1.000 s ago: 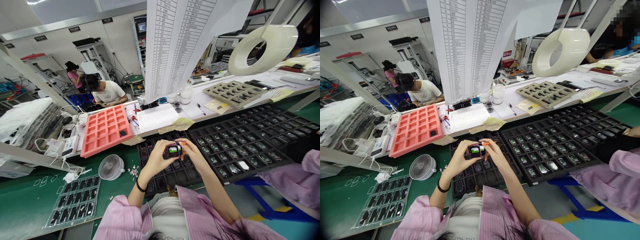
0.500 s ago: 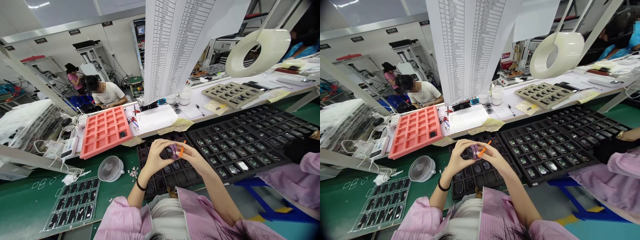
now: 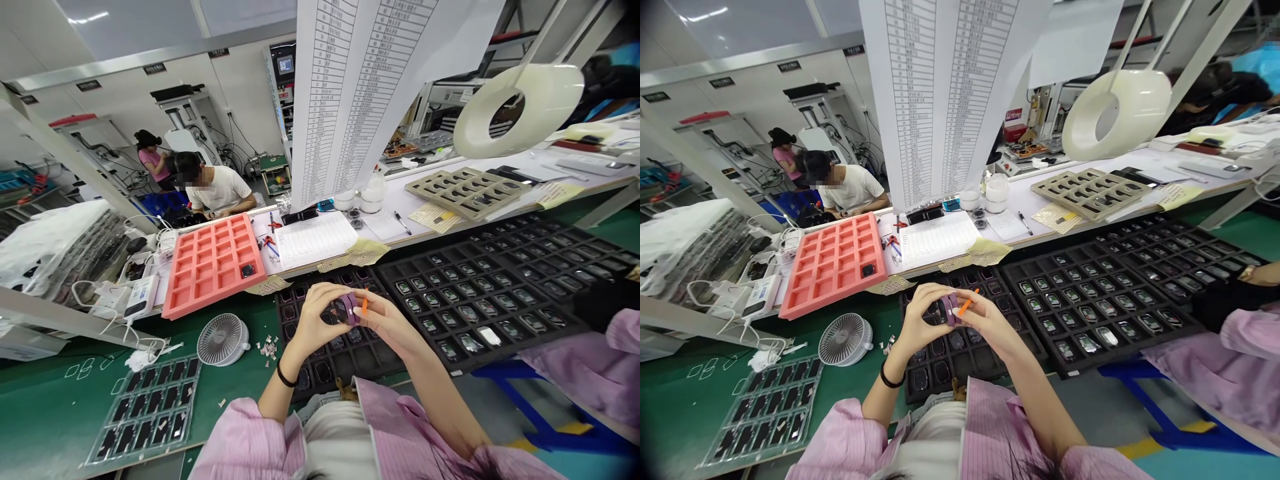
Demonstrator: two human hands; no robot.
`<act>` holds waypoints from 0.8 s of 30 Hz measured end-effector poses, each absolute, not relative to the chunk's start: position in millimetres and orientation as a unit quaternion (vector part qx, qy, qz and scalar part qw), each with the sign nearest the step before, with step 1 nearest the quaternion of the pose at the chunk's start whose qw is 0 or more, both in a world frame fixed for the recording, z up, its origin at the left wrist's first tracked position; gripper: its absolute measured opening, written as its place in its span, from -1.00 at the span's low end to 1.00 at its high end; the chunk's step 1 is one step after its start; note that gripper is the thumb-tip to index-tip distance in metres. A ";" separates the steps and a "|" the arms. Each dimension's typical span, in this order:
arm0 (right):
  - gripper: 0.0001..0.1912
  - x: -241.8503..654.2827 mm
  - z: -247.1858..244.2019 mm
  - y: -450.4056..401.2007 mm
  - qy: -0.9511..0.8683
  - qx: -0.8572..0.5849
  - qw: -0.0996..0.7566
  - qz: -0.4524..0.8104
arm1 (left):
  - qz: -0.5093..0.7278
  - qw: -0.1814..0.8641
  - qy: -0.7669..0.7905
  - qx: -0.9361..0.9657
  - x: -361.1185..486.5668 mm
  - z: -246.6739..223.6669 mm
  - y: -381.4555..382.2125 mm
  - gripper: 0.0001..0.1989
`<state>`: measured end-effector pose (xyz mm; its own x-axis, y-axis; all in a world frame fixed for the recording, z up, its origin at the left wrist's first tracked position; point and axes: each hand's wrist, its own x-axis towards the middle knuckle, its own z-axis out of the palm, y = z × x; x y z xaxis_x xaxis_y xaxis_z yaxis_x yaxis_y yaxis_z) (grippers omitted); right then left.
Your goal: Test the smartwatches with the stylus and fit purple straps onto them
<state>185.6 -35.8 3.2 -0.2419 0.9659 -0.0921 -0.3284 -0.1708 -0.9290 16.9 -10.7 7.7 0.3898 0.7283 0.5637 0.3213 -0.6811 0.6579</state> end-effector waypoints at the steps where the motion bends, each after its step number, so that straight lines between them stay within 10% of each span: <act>1: -0.56 184.2 2.9 -35.9 -0.424 -0.375 0.490 0.663 | 0.449 0.227 0.327 0.800 17.5 7.2 -10.6 -0.59; 14: -0.52 178.1 -3.9 -30.9 -0.467 -0.381 0.514 0.610 | 0.501 0.223 0.317 0.774 22.7 -7.3 -7.8 -0.61; 24: -0.46 152.6 3.7 -49.0 -0.686 -0.378 0.573 0.241 | 0.586 0.634 0.345 0.369 40.2 -15.2 -16.5 -0.38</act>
<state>152.6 -49.0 3.7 -0.0563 0.7951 0.6038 0.2419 0.5976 -0.7644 40.2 -16.5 -15.2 0.0756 0.9971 -0.0050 -0.4877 0.0414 0.8720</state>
